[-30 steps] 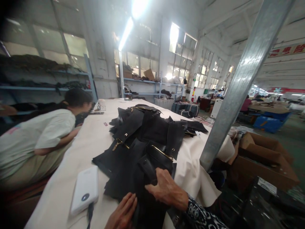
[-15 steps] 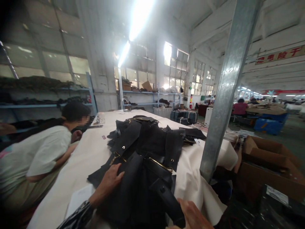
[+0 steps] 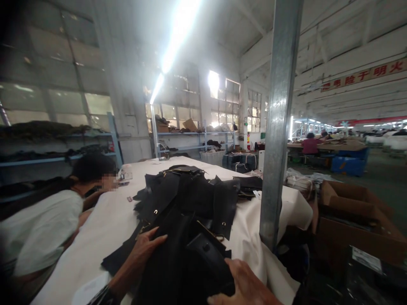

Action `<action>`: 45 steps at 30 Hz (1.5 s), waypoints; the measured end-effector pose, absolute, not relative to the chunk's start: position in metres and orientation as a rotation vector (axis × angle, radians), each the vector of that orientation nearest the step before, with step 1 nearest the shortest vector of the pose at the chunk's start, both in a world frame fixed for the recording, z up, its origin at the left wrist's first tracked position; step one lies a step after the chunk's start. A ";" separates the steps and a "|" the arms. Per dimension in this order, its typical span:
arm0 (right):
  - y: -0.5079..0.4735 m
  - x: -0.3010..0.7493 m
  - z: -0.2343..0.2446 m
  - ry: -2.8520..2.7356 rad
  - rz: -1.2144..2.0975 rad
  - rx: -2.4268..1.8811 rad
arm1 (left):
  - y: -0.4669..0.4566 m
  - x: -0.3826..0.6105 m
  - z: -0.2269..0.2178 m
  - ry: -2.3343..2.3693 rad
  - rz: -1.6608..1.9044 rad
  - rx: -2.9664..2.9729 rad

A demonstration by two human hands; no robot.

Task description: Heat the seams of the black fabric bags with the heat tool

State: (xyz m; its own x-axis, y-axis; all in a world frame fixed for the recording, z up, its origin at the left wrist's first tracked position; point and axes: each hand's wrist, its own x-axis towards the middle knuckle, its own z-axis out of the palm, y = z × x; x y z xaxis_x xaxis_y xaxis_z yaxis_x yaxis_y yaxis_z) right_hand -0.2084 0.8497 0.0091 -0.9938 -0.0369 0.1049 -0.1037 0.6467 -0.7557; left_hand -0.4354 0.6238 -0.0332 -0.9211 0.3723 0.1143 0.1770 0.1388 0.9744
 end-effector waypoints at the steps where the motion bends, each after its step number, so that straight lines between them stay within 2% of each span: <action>1: 0.847 -0.208 0.015 -2.776 1.329 0.113 | 0.626 -0.429 -0.030 2.178 1.937 0.532; 6: 0.826 -0.215 0.042 -2.743 1.571 0.146 | 0.635 -0.400 -0.020 1.760 2.129 0.495; 18: 0.824 -0.220 0.056 -2.594 1.704 0.259 | 0.633 -0.357 -0.006 1.644 1.970 0.676; 23: 0.846 -0.207 0.067 -2.521 1.477 0.132 | 0.634 -0.366 0.034 2.061 1.871 0.782; 27: 0.868 -0.182 0.072 -2.516 1.300 -0.123 | 0.630 -0.375 0.085 2.873 1.644 1.112; 30: 0.879 -0.162 0.063 -2.564 1.273 -0.166 | 0.632 -0.369 0.113 3.327 1.242 1.611; 32: 0.883 -0.150 0.052 -2.588 1.291 -0.119 | 0.638 -0.363 0.116 3.502 0.787 1.895; 35: 0.882 -0.132 0.032 -2.619 1.376 -0.086 | 0.651 -0.354 0.089 3.507 0.036 2.117; 38: 0.877 -0.117 0.018 -2.653 1.505 -0.130 | 0.664 -0.347 0.032 3.287 -0.368 2.073; 42: 0.871 -0.106 0.009 -2.689 1.643 -0.164 | 0.671 -0.325 -0.057 3.117 -0.413 1.800; 45: 0.870 -0.106 0.004 -2.695 1.684 -0.240 | 0.662 -0.304 -0.107 3.121 -0.386 1.805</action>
